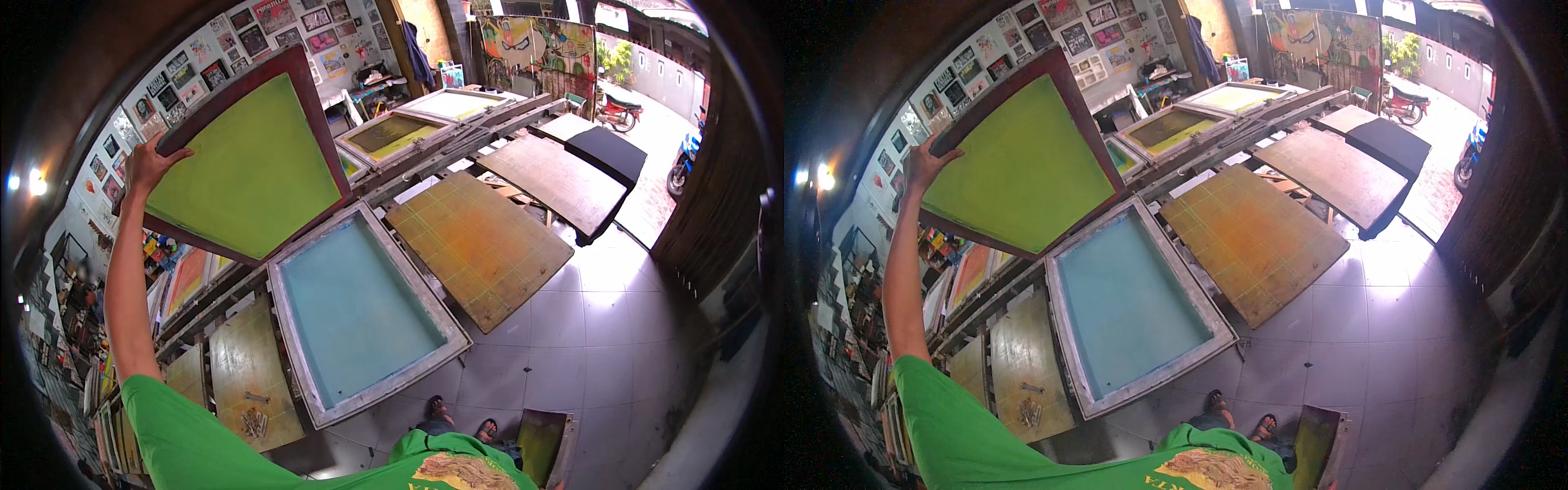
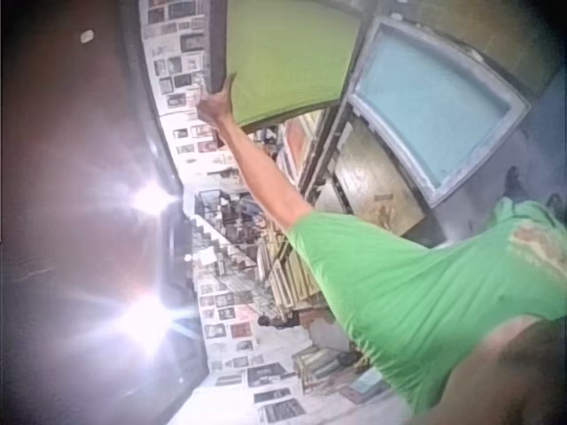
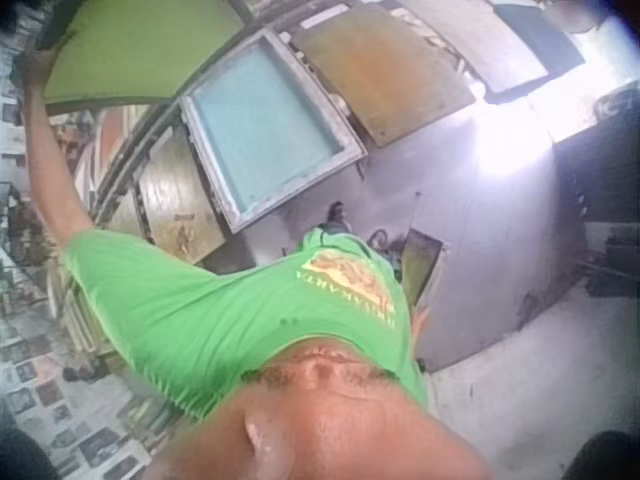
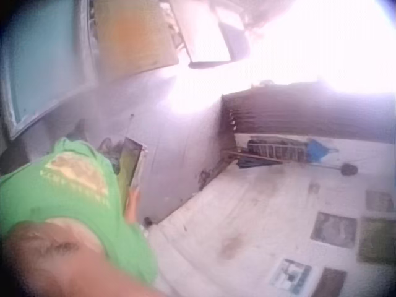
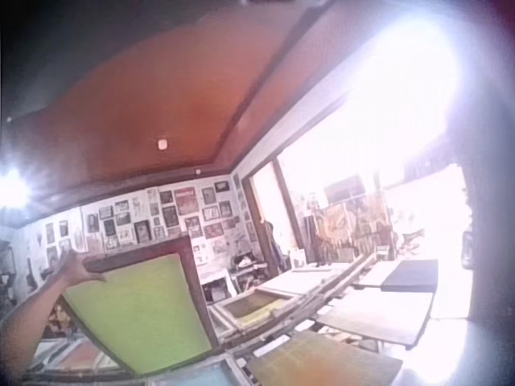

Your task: The person assembles a screen printing frame by attaching metal clips to its edges, then carries the frame to a rack and places it among other frames. The person also moves several other frames around the room, stacking them against a wall.

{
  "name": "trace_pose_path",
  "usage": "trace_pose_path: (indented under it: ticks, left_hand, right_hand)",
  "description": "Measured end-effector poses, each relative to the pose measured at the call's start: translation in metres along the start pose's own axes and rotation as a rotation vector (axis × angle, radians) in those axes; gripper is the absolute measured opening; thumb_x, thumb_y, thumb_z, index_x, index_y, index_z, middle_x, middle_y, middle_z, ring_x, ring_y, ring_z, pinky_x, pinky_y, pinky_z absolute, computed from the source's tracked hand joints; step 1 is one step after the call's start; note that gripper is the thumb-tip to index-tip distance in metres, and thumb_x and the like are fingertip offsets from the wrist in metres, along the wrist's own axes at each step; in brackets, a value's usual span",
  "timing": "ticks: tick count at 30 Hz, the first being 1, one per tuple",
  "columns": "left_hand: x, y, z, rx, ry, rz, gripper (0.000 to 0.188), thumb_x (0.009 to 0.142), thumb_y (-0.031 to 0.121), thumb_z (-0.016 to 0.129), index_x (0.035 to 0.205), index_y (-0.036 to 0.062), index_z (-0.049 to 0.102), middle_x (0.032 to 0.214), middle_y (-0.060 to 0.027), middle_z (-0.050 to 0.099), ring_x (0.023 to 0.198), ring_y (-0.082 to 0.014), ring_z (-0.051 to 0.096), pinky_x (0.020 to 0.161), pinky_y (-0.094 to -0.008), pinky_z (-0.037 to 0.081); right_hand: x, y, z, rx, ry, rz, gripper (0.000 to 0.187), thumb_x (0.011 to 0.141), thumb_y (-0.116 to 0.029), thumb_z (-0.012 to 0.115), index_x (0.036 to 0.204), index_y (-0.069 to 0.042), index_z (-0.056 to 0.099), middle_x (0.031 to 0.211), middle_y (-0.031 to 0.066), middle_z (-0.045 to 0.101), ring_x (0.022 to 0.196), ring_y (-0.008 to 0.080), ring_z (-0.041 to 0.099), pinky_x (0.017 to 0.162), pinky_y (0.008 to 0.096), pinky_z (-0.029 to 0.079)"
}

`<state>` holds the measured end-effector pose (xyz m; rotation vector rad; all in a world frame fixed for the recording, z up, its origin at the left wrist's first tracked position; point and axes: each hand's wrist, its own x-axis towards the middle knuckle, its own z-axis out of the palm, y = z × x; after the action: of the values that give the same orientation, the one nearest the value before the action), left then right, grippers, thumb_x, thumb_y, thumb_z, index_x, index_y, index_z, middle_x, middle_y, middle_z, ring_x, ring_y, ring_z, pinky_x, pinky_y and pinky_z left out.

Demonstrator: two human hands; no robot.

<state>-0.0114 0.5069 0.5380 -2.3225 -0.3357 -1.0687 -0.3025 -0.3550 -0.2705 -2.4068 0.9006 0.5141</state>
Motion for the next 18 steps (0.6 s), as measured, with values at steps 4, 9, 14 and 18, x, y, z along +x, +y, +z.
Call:
trace_pose_path:
  ticks: [4,9,14,18]
  left_hand:
    - [-0.012,0.037,0.007,-0.06,-0.046,-0.034,0.096,0.069,0.083,0.078,0.122,0.0027,0.076,0.068,-0.0192,0.071,0.066,-0.0312,0.075,0.06,-0.0442,0.058]
    - [-0.032,0.045,0.017,-0.059,0.02,0.022,0.086,0.069,0.073,0.086,0.115,0.0007,0.076,0.07,-0.0163,0.072,0.065,-0.0325,0.074,0.06,-0.0425,0.057]
    - [-0.081,0.089,0.007,-0.235,0.048,0.108,0.064,0.075,0.06,0.089,0.096,0.0019,0.071,0.078,-0.016,0.074,0.069,-0.0324,0.074,0.062,-0.0412,0.056]
    - [-0.167,0.108,-0.004,-0.085,0.064,0.173,0.056,0.076,0.059,0.088,0.094,0.0094,0.068,0.074,-0.0133,0.068,0.066,-0.0342,0.069,0.06,-0.0446,0.053]
  right_hand:
    - [0.019,-0.012,-0.01,-0.013,0.007,0.004,0.097,0.08,-0.049,0.081,0.154,0.0,0.044,0.136,0.0299,0.063,0.124,0.0466,0.06,0.105,0.054,0.049]
    - [0.036,-0.017,-0.019,-0.011,-0.014,0.008,0.097,0.08,-0.049,0.081,0.154,0.001,0.044,0.137,0.03,0.062,0.125,0.0463,0.06,0.106,0.0538,0.049]
    - [0.045,-0.005,-0.031,-0.018,-0.014,-0.001,0.096,0.08,-0.048,0.081,0.154,0.001,0.044,0.138,0.0301,0.062,0.125,0.0459,0.06,0.106,0.0535,0.049]
    - [0.053,0.001,-0.034,-0.02,-0.036,-0.028,0.096,0.08,-0.048,0.081,0.154,0.001,0.044,0.139,0.0302,0.061,0.126,0.0456,0.06,0.106,0.0533,0.049]
